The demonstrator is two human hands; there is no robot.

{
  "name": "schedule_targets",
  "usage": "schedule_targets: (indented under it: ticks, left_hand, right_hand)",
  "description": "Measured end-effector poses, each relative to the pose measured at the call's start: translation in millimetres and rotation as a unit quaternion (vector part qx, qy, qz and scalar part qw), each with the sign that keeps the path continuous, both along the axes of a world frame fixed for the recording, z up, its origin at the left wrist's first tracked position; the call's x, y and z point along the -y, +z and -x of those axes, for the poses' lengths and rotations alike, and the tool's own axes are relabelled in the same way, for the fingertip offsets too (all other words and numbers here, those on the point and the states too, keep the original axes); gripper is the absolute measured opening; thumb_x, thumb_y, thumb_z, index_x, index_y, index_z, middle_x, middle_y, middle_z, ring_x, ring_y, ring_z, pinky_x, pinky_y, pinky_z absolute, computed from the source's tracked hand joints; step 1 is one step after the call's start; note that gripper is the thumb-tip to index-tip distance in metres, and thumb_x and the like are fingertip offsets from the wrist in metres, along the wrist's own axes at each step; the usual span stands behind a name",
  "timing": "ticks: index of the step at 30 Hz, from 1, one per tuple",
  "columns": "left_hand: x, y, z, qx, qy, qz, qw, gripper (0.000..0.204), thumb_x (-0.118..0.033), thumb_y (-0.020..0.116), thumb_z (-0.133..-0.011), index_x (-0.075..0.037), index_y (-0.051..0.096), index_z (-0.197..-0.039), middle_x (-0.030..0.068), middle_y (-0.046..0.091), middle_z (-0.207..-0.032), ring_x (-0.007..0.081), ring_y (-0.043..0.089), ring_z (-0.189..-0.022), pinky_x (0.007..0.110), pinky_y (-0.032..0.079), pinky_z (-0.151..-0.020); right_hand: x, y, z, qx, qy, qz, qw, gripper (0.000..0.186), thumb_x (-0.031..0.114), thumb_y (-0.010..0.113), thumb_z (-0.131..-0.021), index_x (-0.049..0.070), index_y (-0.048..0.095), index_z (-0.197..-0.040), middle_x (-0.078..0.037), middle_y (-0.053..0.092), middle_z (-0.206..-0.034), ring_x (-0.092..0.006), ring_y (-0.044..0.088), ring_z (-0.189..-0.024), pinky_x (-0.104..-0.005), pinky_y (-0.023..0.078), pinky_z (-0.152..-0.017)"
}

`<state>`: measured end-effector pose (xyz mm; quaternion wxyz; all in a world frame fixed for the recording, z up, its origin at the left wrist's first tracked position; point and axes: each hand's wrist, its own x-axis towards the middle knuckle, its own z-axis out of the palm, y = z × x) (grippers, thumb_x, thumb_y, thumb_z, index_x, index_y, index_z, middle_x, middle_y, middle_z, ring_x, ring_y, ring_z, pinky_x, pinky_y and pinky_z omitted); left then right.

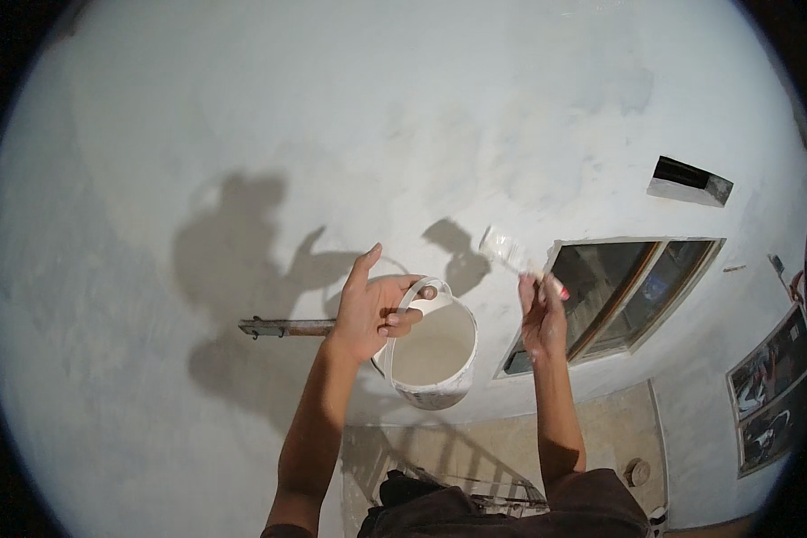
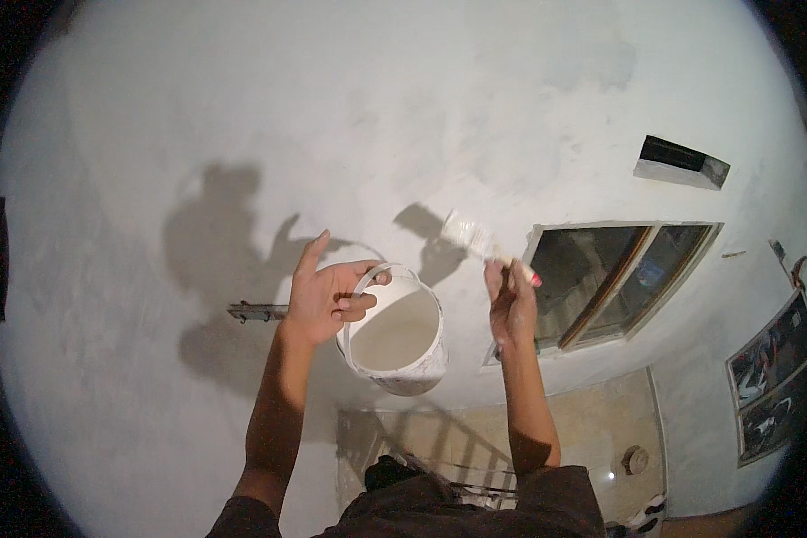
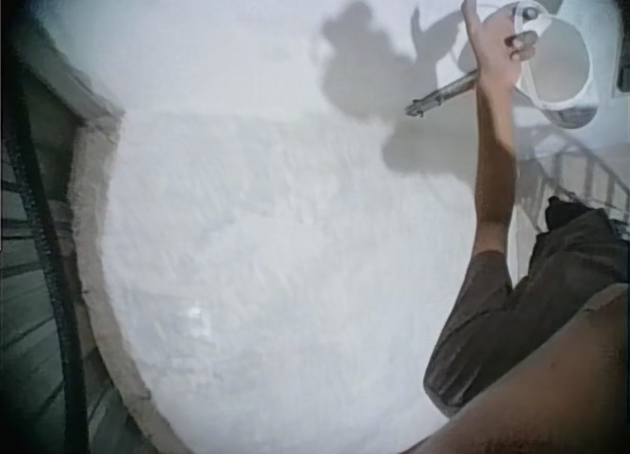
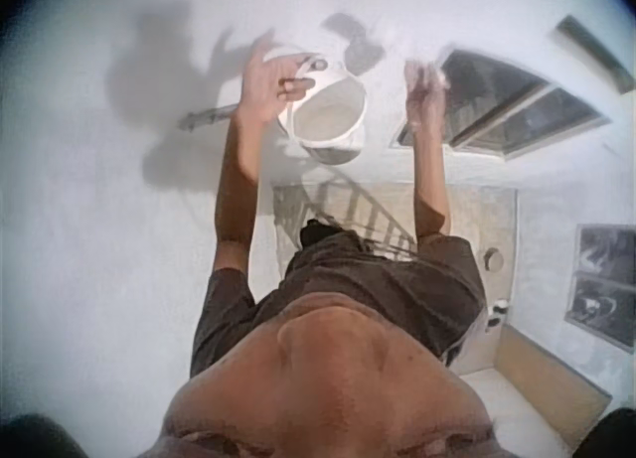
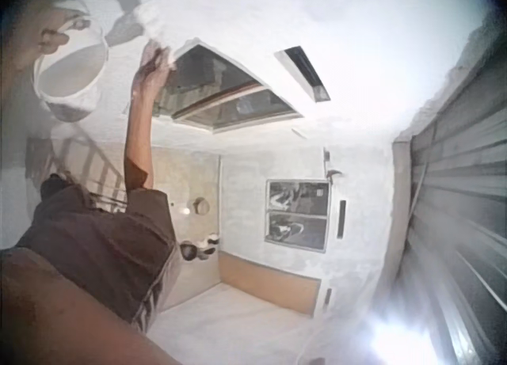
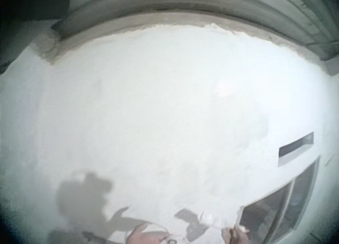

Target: The person uses a brush to apply white paint to the upper portion of a wall, repeatedly dipping the brush into a small white bucket held in their other hand.

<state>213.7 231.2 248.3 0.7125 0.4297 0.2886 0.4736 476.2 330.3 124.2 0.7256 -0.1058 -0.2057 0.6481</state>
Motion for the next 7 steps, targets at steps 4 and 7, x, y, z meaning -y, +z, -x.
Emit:
schedule_targets:
  ticks: [4, 7]
  left_hand:
    - [1.0, -1.1, -0.5, -0.004, 0.001, -0.010, 1.000, 0.097, -0.075, 0.028, -0.089, 0.015, 0.047, -0.121, 0.0044, 0.051, -0.097, 0.0052, 0.029, -0.051, 0.020, 0.017, -0.039]
    - [-2.5, -4.8, 3.7, 0.001, -0.022, -0.027, 0.999, 0.098, -0.074, 0.026, -0.090, 0.014, 0.048, -0.127, 0.0028, 0.053, -0.098, 0.0058, 0.032, -0.052, 0.022, 0.020, -0.041]
  right_hand:
    - [-27.5, 70.9, 2.4, 0.095, -0.214, -0.176, 0.956, 0.025, 0.013, 0.053, -0.103, -0.007, 0.051, -0.118, -0.019, 0.061, -0.117, -0.0292, 0.065, -0.109, -0.0386, 0.056, -0.098]
    - [-51.4, 94.3, 2.9, 0.203, -0.372, -0.267, 0.866, 0.028, 0.009, 0.053, -0.102, -0.009, 0.048, -0.123, -0.020, 0.059, -0.121, -0.0338, 0.064, -0.111, -0.0431, 0.056, -0.097]
